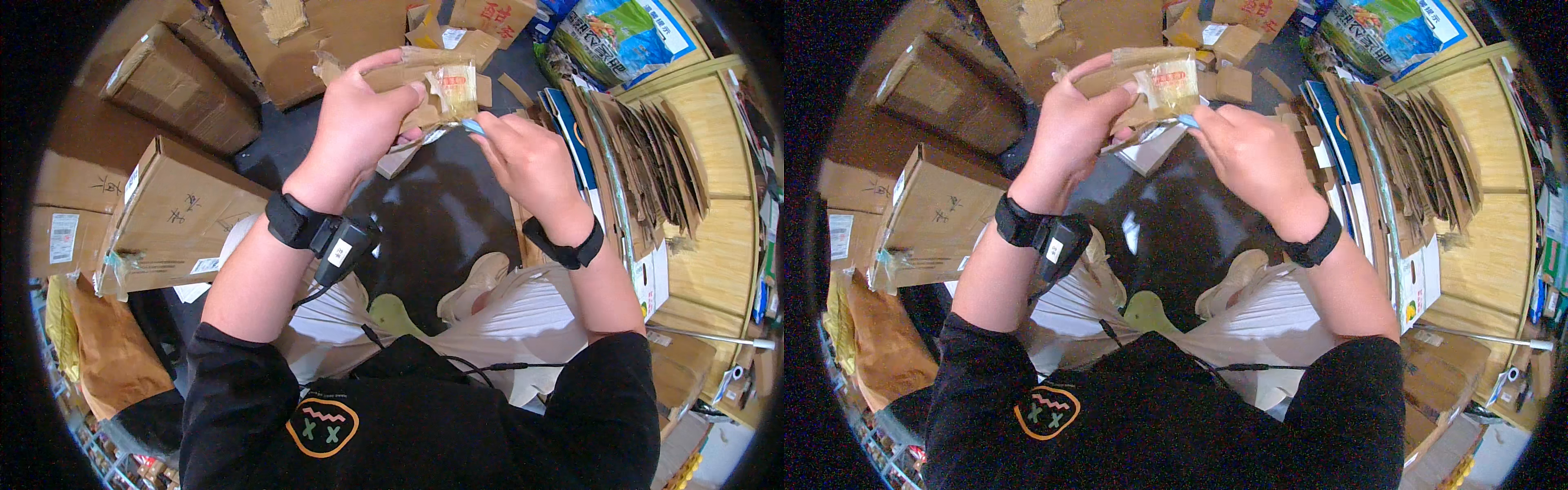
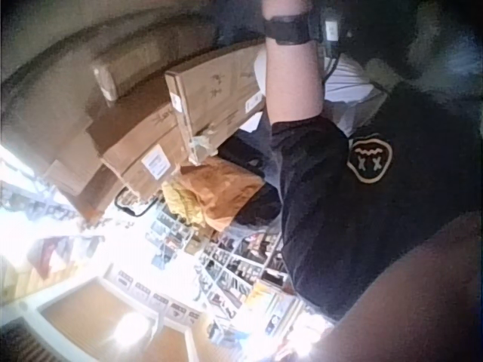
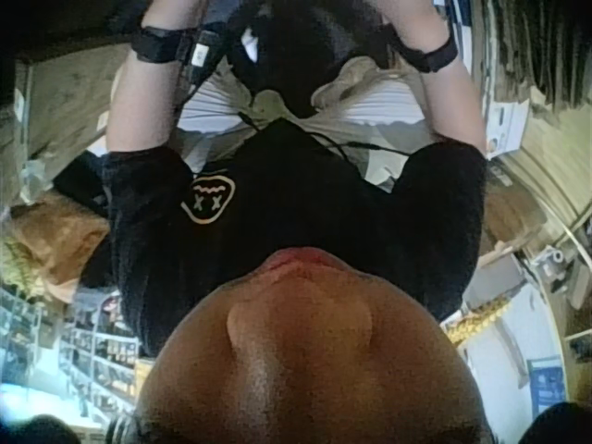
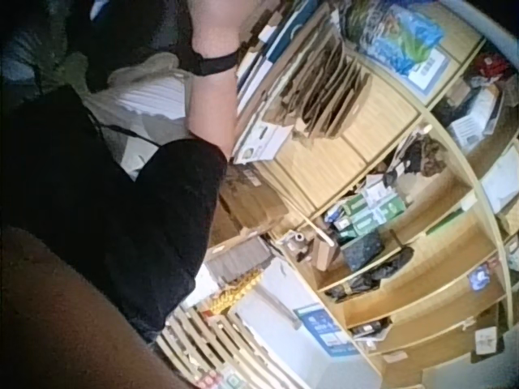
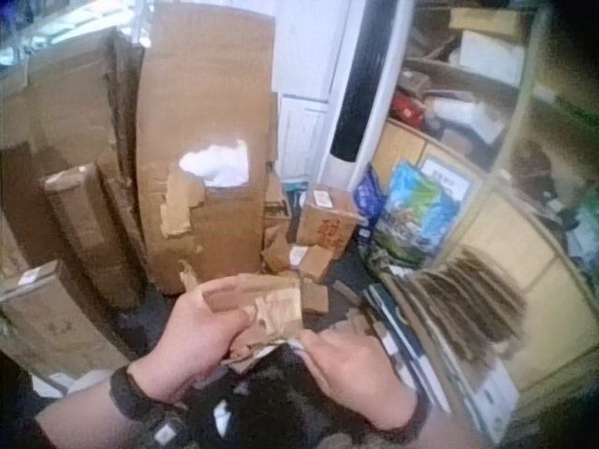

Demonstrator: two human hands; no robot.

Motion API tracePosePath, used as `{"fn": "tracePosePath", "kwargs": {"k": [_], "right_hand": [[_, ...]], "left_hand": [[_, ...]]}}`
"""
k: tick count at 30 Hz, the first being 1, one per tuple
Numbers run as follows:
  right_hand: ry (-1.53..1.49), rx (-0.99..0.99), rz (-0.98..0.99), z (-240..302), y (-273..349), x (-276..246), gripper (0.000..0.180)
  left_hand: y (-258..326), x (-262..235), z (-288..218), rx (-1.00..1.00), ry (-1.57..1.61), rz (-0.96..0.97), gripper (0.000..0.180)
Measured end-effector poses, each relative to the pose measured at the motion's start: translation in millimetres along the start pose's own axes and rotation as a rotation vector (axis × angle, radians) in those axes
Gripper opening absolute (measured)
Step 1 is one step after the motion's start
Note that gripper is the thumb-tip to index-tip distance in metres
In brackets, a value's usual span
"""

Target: The person peels tape from small cardboard pieces using a box cutter, tears sections apart by hand, and stacks the flattened cardboard onto a pile.

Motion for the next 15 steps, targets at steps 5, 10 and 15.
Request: {"fn": "tracePosePath", "kwargs": {"k": [5, 10, 15], "right_hand": [[0.233, 0.194, 0.127, -69, 13, 8, 0.011], [-0.134, 0.469, -0.038, -46, 3, -5, 0.013], [-0.496, 0.652, 0.014, -7, -5, -1, 0.035]], "left_hand": [[-17, -27, -14, 0.091, 0.024, -0.038, 0.053], [-17, -19, -1, 0.053, 0.051, -0.051, 0.053], [-11, -5, -2, 0.045, -0.055, -0.057, 0.048]]}}
Point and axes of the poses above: each hand's wrist, its own y-axis away from the middle knuckle, its own x-axis out of the palm, z = x × y, the point moved 3 cm from there along -y, towards the middle knuckle, and after that the axes turned 11 degrees about x, right-handed, at the moved point
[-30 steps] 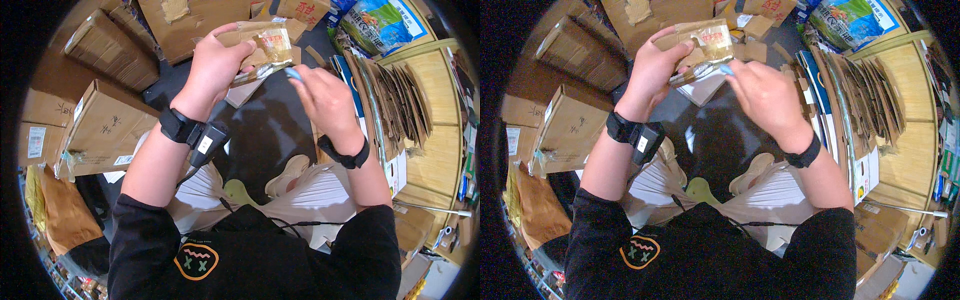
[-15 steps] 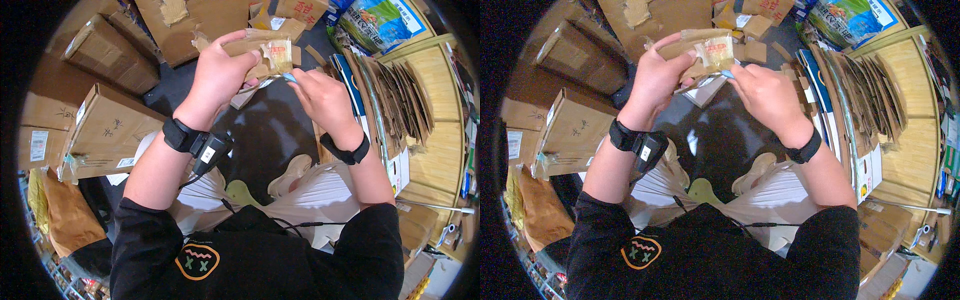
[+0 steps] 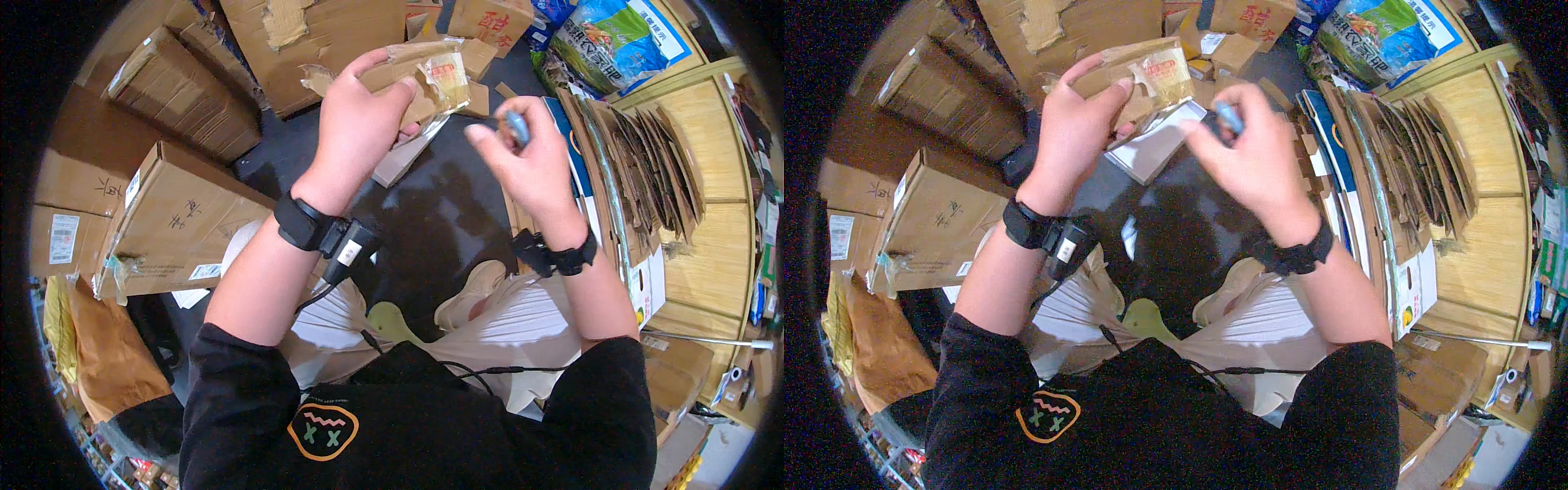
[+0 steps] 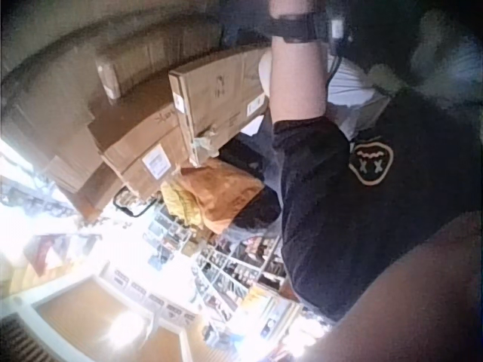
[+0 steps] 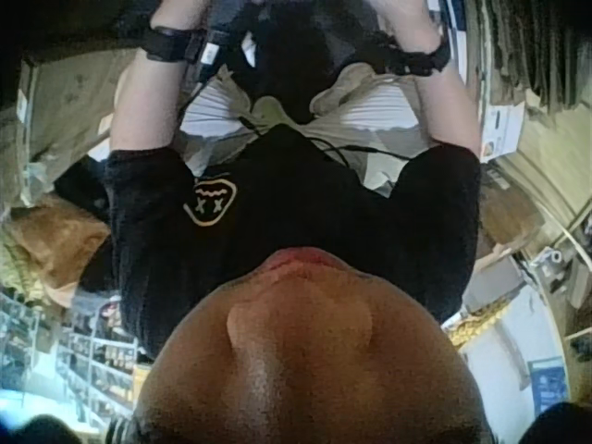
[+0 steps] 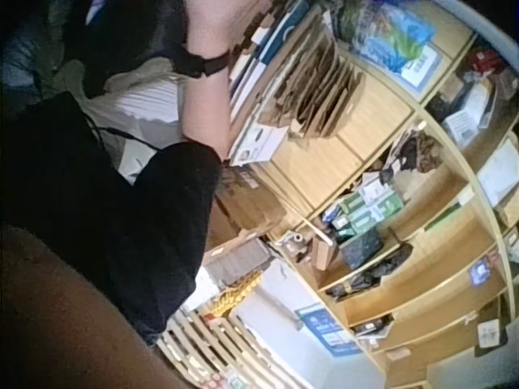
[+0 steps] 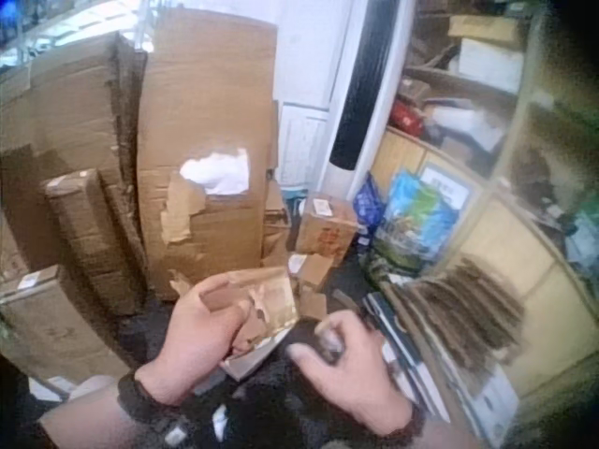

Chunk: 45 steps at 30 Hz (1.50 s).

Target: The person peels tape from small cardboard pieces using a box cutter, tears sections apart by hand, and stacks the flattened cardboard onto a pile.

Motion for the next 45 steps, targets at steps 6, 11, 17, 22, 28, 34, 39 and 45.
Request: {"fn": "tracePosePath", "kwargs": {"k": [6, 11, 17, 22, 28, 34, 39, 45], "right_hand": [[0.071, -0.017, -0.102, 4, -3, 16, 0.046], [0.194, -0.104, -0.038, -9, -10, 14, 0.034], [0.459, -0.381, 0.02, -10, -12, 7, 0.024], [0.33, -0.316, 0.117, -14, -13, -7, 0.022], [0.284, -0.312, 0.104, -25, -14, -19, 0.023], [-0.093, -0.045, 0.22, -33, -11, -18, 0.036], [-0.452, -0.045, 0.449, -33, -18, -49, 0.048], [0.018, -0.36, 0.136, -4, -11, -52, 0.026]], "left_hand": [[17, 24, 11, 0.08, 0.004, 0.039, 0.04], [30, 30, -3, 0.095, -0.21, 0.164, 0.039], [20, 22, 12, 0.324, -0.474, 0.259, 0.035], [7, 15, 21, 0.36, -0.555, 0.35, 0.03], [7, 18, 22, 0.385, -0.569, 0.414, 0.03], [14, 15, 6, 0.499, -0.561, 0.281, 0.032], [9, 9, -9, 0.568, -0.692, 0.32, 0.028], [4, -2, -9, 0.539, -0.557, 0.327, 0.028]]}}
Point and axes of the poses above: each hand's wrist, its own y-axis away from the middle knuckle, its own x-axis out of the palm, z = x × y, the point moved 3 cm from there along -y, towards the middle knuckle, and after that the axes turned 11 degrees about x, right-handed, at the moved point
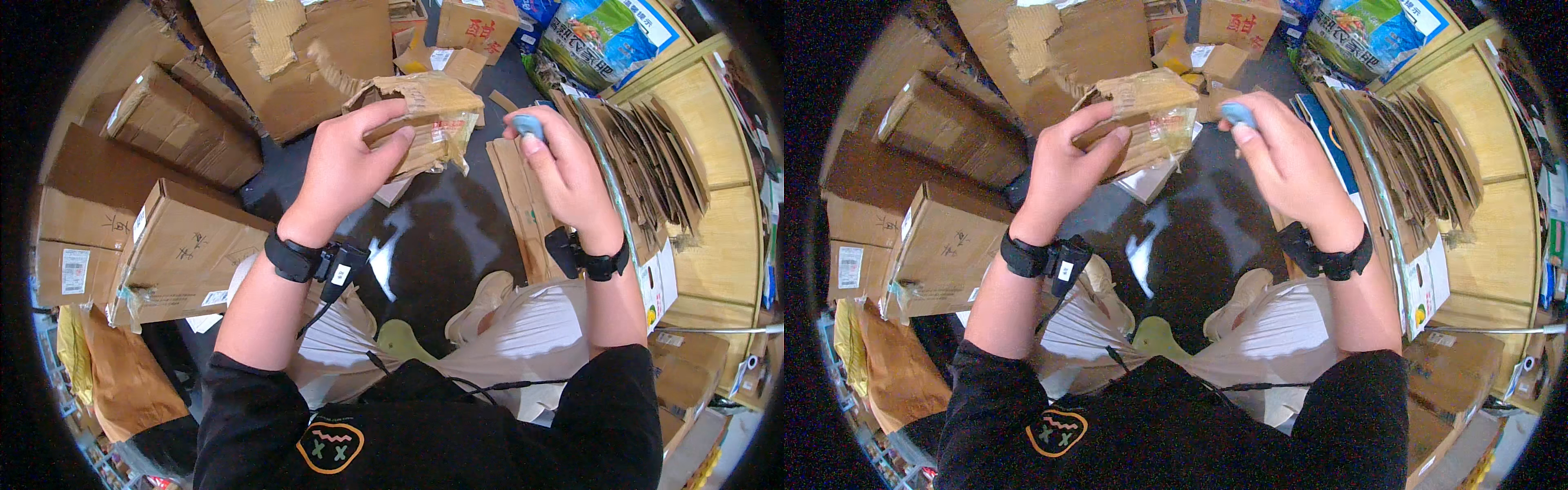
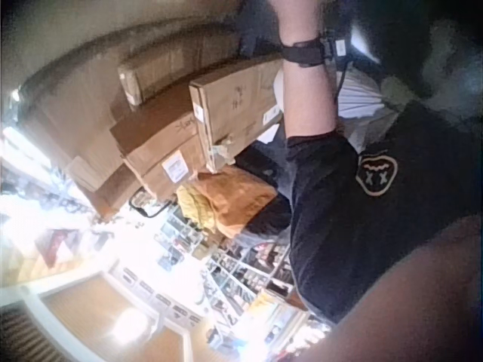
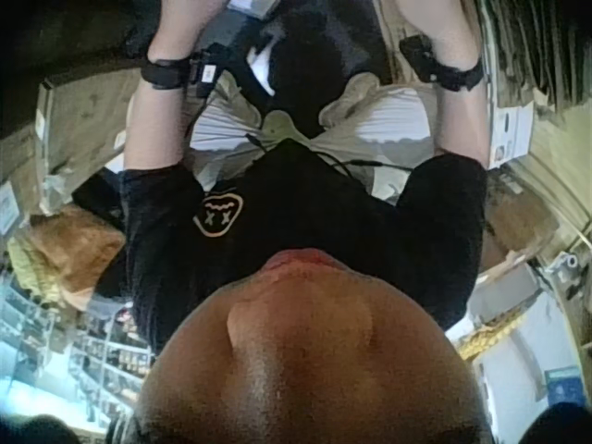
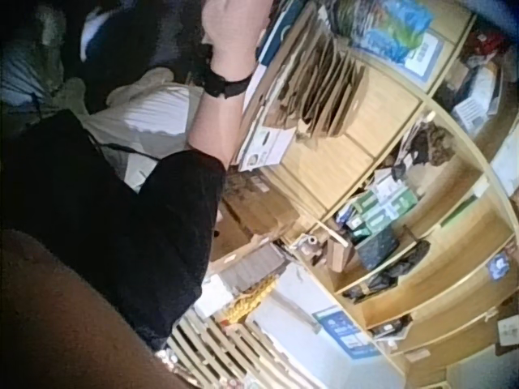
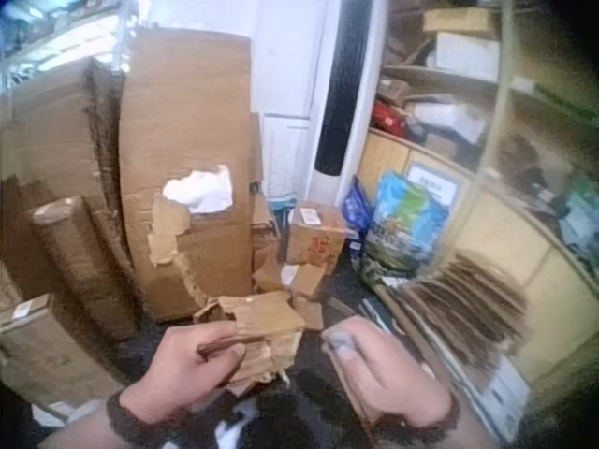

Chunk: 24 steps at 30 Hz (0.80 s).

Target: The person peels tape from small cardboard pieces using a box cutter, tears sections apart by hand, and stacks the flattened cardboard onto a pile.

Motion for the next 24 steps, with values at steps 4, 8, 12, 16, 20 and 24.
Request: {"fn": "tracePosePath", "kwargs": {"k": [4, 8, 12, 16, 20, 24], "right_hand": [[0.312, -0.221, -0.095, 14, 6, 3, 0.021], [0.446, -0.299, -0.125, 21, 7, 9, 0.024], [0.477, -0.286, -0.126, 29, 10, 13, 0.023], [0.476, -0.216, -0.149, 28, 9, 13, 0.019], [0.601, -0.193, -0.083, 33, 11, 13, 0.016], [0.626, -0.209, -0.1, 31, 12, 18, 0.016]], "left_hand": [[1, 7, -3, -0.156, 0.139, 0.014, 0.028], [3, 13, -4, -0.16, 0.136, 0.043, 0.029], [4, 18, -5, -0.262, 0.202, 0.085, 0.031], [2, 17, -6, -0.276, 0.222, 0.073, 0.034], [4, 15, -4, -0.284, 0.221, 0.042, 0.034], [3, 15, -12, -0.272, 0.137, 0.052, 0.031]]}}
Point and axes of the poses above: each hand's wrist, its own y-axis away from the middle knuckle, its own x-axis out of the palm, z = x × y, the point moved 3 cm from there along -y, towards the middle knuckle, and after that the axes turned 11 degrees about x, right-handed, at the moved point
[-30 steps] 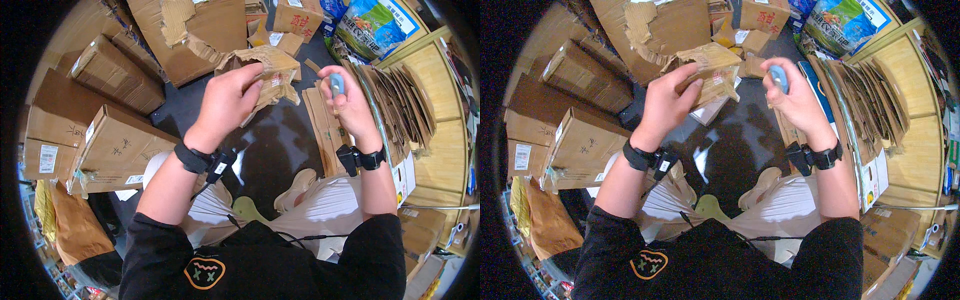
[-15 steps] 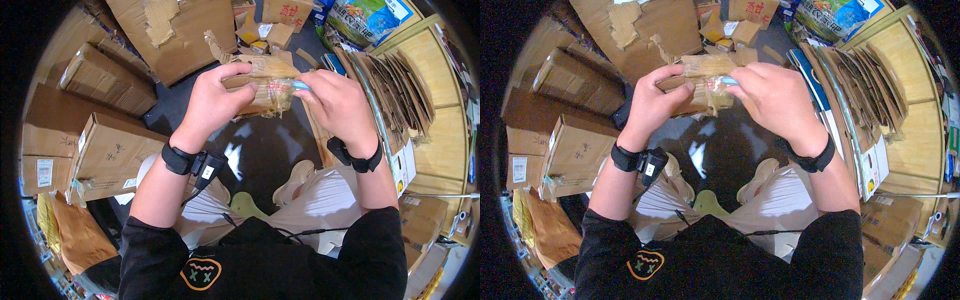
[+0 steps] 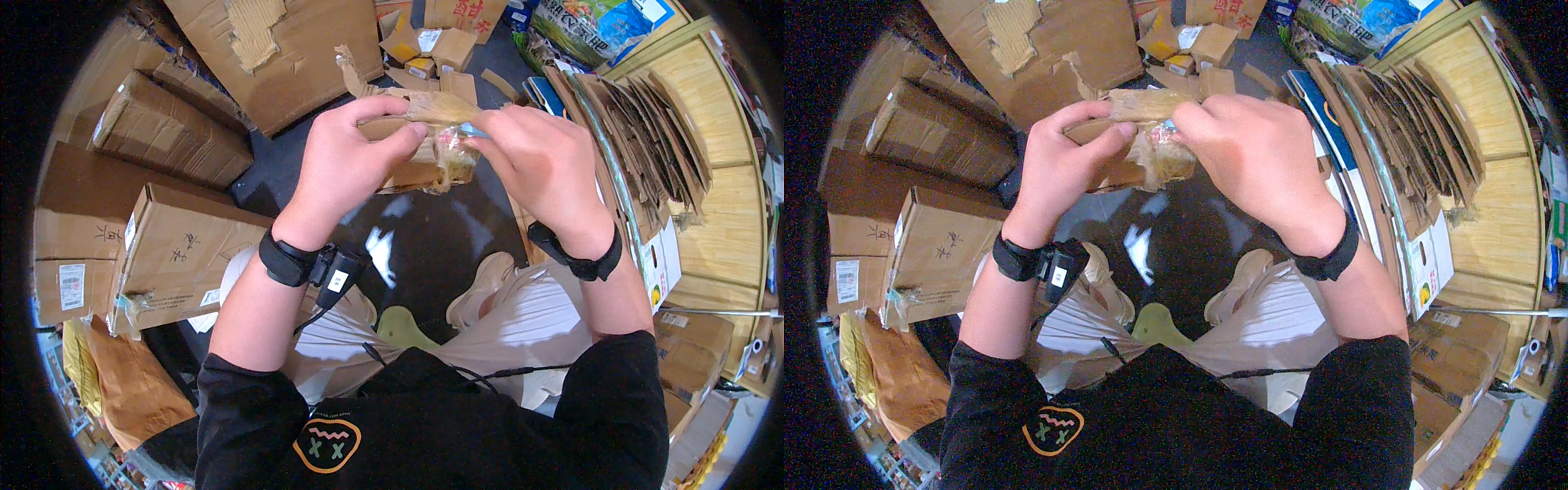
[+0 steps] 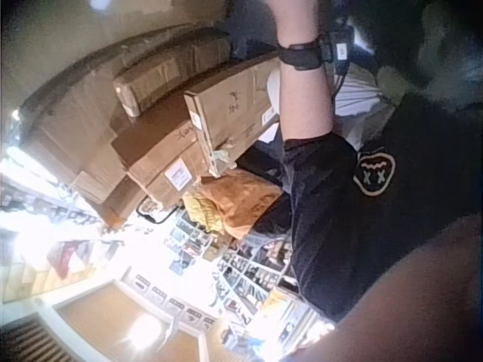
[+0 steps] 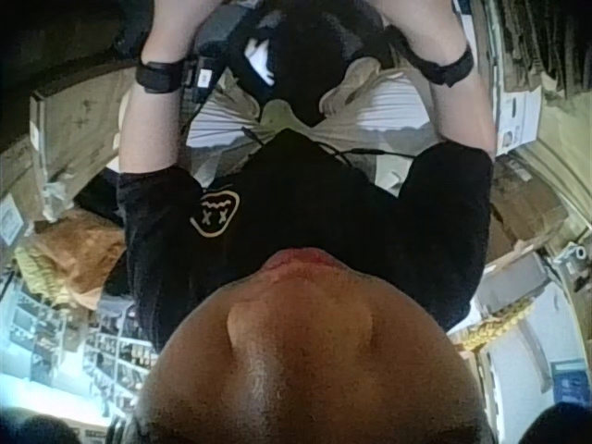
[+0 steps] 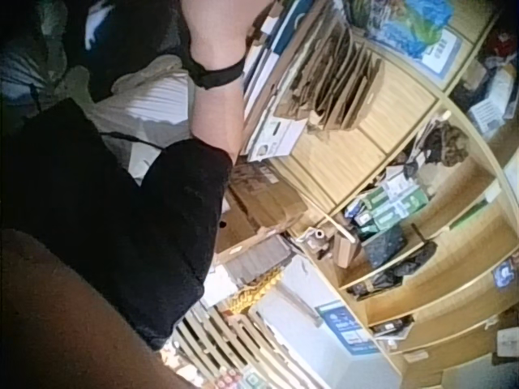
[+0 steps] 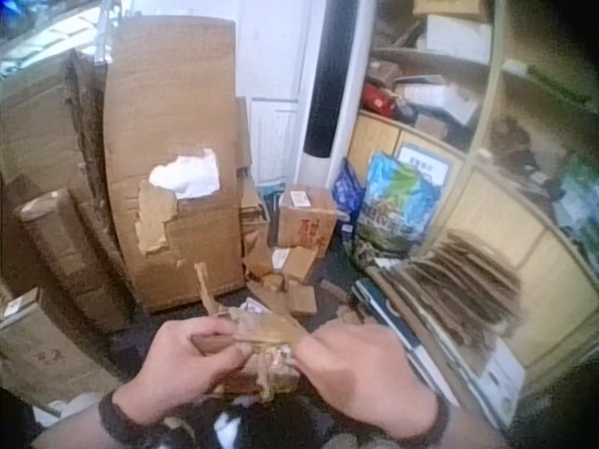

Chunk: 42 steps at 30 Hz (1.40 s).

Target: The person peels tape from small cardboard pieces using a box cutter, tears sections apart by hand, and stacks the flattened cardboard onto a pile.

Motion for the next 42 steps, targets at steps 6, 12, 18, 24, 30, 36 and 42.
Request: {"fn": "tracePosePath", "kwargs": {"k": [6, 12, 18, 24, 30, 36, 42], "right_hand": [[0.073, -0.058, -0.041, -16, 1, 16, 0.01], [-0.001, 0.021, 0.008, -30, 2, 17, 0.015], [-0.186, -0.047, -0.159, -13, -1, 11, 0.017], [-0.101, -0.074, -0.157, -4, -3, 10, 0.015], [-0.058, -0.031, -0.08, 1, -1, 11, 0.014], [-0.03, -0.039, -0.037, -11, 1, 21, 0.006], [0.176, 0.126, 0.159, -48, 4, 35, 0.015]], "left_hand": [[1, -4, -3, -0.041, -0.036, 0.067, 0.028], [-7, -16, 12, -0.074, -0.081, -0.011, 0.035], [-6, -15, 4, -0.137, -0.022, 0.002, 0.037], [-3, -4, 4, -0.121, -0.002, 0.015, 0.036], [-2, 6, -6, 0.011, -0.093, 0.03, 0.033], [1, 5, -2, -0.02, -0.076, 0.042, 0.025], [-1, -18, 7, -0.104, 0.135, -0.107, 0.034]]}}
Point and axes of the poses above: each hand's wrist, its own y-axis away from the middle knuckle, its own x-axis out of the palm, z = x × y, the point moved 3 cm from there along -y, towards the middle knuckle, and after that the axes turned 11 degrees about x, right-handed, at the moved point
